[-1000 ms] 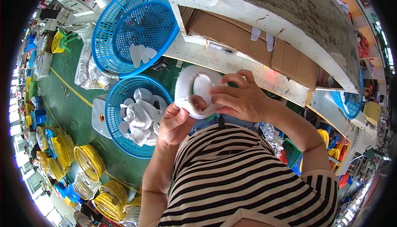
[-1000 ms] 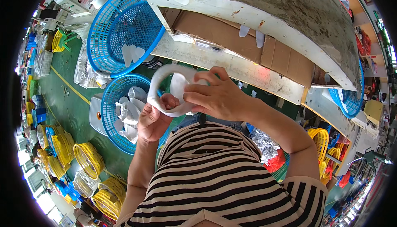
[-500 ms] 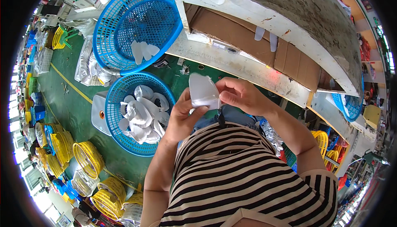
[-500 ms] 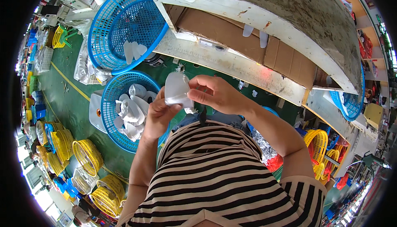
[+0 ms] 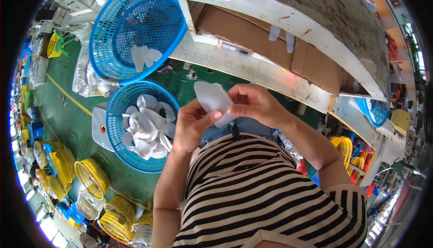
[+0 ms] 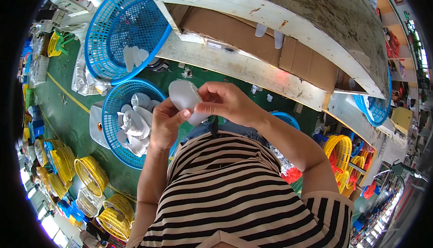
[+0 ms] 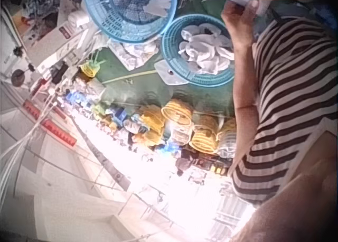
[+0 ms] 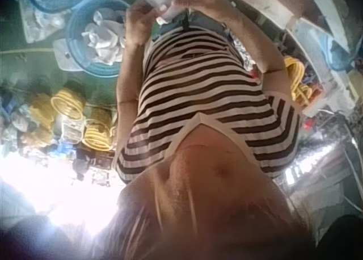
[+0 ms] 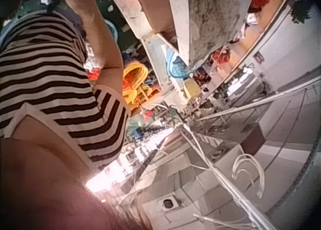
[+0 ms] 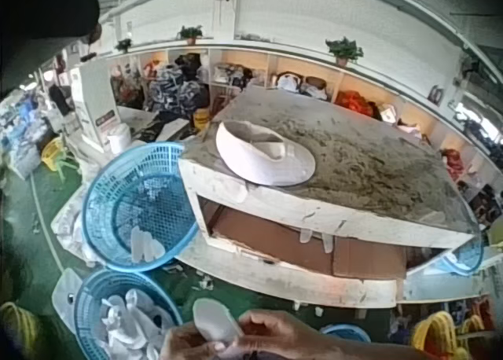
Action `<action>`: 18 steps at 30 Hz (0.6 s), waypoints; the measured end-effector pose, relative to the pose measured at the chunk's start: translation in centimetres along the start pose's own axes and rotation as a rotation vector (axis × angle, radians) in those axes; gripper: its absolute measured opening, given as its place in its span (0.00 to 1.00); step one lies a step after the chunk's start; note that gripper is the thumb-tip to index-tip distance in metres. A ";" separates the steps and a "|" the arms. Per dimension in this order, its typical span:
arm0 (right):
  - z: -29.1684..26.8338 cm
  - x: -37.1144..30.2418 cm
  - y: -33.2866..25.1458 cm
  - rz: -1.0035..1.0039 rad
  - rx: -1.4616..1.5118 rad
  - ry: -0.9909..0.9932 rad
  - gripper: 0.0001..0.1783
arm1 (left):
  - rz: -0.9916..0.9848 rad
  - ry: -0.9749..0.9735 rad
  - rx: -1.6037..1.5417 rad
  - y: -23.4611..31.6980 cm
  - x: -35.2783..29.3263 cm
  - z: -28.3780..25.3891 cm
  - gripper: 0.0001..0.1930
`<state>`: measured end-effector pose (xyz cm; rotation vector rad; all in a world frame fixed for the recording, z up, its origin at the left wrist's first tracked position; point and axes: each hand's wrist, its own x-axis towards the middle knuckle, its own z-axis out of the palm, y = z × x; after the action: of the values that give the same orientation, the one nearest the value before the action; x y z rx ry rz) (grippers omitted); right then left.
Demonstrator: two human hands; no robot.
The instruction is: Inspecting white shoe upper components and applying glue to them with a spatula tool.
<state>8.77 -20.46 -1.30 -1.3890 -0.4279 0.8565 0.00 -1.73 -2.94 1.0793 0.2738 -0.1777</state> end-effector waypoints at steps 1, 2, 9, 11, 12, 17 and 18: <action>0.0 -0.2 0.0 0.014 -0.019 -0.008 0.12 | 0.010 0.023 0.056 0.3 -0.1 0.3 0.13; 0.0 -0.3 0.1 0.029 -0.038 -0.017 0.13 | 0.019 0.047 0.112 0.4 -0.2 0.6 0.12; 0.5 0.2 1.7 -0.006 -0.433 0.226 0.09 | -0.018 0.143 0.306 -1.4 0.6 0.4 0.10; 0.2 0.2 1.7 0.007 -0.409 0.179 0.09 | -0.171 0.074 0.036 -1.1 0.5 0.3 0.13; 0.2 0.2 1.7 0.017 -0.377 0.156 0.09 | -0.183 0.027 0.058 -1.4 0.4 -0.1 0.13; 0.1 0.4 2.4 -0.054 -0.357 0.104 0.12 | -0.126 0.005 0.378 -2.3 0.5 -1.1 0.12; -0.6 0.5 2.7 0.017 -0.227 0.048 0.13 | -0.104 0.032 0.464 -2.1 0.5 -1.0 0.12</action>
<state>8.79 -20.58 -4.10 -1.6208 -0.4883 0.8051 -0.24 -1.82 -5.32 1.5296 0.3267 -0.3285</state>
